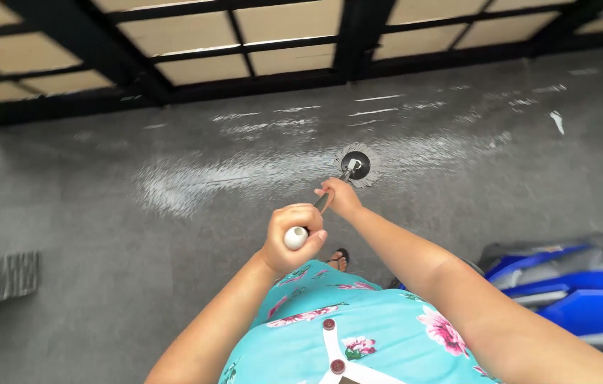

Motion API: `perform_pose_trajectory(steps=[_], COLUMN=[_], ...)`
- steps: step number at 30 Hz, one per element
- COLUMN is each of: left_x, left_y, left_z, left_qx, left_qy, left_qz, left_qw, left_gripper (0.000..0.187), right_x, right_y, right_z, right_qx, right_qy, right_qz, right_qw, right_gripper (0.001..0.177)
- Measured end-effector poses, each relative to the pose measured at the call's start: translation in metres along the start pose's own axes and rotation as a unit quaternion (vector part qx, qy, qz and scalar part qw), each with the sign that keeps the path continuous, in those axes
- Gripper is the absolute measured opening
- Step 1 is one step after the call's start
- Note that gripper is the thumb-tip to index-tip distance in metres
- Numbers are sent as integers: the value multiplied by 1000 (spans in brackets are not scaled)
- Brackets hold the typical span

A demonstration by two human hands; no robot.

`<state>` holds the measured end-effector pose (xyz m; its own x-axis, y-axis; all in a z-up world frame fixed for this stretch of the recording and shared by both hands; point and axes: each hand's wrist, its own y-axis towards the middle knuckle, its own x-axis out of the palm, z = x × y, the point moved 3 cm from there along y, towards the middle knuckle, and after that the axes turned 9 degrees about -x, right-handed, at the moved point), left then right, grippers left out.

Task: Mop the floor of a garage or utility area near a motorcycle.

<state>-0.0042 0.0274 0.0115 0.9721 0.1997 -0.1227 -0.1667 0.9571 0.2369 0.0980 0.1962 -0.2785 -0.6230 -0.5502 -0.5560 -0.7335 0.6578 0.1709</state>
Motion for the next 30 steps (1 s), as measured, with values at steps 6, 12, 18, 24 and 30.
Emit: perform_pose_trajectory(steps=[6, 12, 18, 24, 30], left_x=[-88, -168, -177, -177, -167], left_y=[-61, -93, -76, -25, 80], left_z=[14, -5, -49, -58, -30], left_qx=[10, 21, 24, 42, 52], left_qy=[46, 110, 136, 155, 121], left_qz=[92, 192, 187, 190, 198], left_qw=[995, 975, 973, 969, 971], left_gripper=[20, 21, 26, 21, 15], right_x=[112, 208, 255, 223, 159], right_y=[53, 135, 193, 218, 257], right_z=[-81, -151, -138, -142, -89], right_qx=[-44, -59, -94, -77, -85], right_qy=[7, -121, -245, -233, -97], right_qz=[-152, -297, -341, -327, -238], right_qw=[987, 945, 902, 913, 963], right_gripper=[31, 31, 27, 18, 13])
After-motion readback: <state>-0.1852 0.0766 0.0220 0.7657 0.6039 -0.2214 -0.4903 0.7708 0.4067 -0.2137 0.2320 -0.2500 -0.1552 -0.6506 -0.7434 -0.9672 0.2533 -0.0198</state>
